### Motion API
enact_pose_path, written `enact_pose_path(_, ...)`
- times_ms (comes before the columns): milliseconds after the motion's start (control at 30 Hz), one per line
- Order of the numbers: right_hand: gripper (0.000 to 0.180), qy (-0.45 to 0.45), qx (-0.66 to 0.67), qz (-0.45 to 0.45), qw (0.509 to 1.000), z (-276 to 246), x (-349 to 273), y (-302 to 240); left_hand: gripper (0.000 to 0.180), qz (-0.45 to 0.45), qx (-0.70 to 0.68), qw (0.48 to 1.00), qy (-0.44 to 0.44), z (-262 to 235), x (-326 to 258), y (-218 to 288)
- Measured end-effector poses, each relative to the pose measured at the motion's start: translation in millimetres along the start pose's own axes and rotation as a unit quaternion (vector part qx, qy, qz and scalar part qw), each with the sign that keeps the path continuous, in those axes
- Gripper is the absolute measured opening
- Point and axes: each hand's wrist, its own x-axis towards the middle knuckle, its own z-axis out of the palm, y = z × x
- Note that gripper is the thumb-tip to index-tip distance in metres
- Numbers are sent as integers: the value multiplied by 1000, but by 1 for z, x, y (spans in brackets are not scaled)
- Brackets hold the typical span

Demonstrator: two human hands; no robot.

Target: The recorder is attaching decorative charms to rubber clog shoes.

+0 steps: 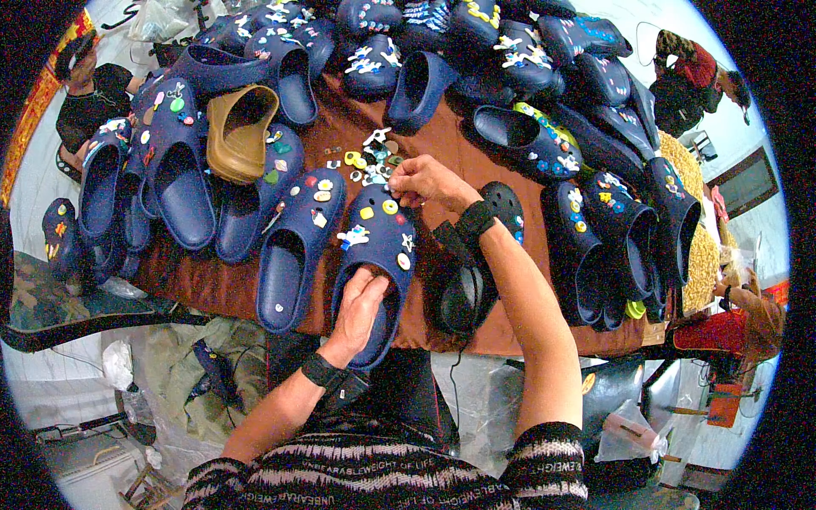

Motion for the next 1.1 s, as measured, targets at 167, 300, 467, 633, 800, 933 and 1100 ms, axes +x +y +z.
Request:
enact_pose_path(167,18,-30,-39,-31,998,2,2,-1,27,3,34,999,-5,0,0,0)
enact_pose_path(300,16,-49,-130,-116,983,15,8,-8,26,17,-1,1000,-3,0,0,-4)
enact_pose_path(467,14,-65,-199,-178,961,21,9,-12,27,22,-2,1000,-13,0,0,-4)
enact_pose_path(633,21,-47,-241,-121,962,25,8,-25,28,25,-24,999,-10,1,0,-3)
enact_pose_path(800,32,-57,-308,1,950,24,10,-39,26,6,11,1000,-14,0,-1,-2)
enact_pose_path(933,38,-60,-358,41,931,24,16,-42,25,21,16,1000,-17,1,2,-4)
enact_pose_path(1100,41,-34,-343,46,937,27,15,-37,27,9,6,1000,-18,-3,1,0)
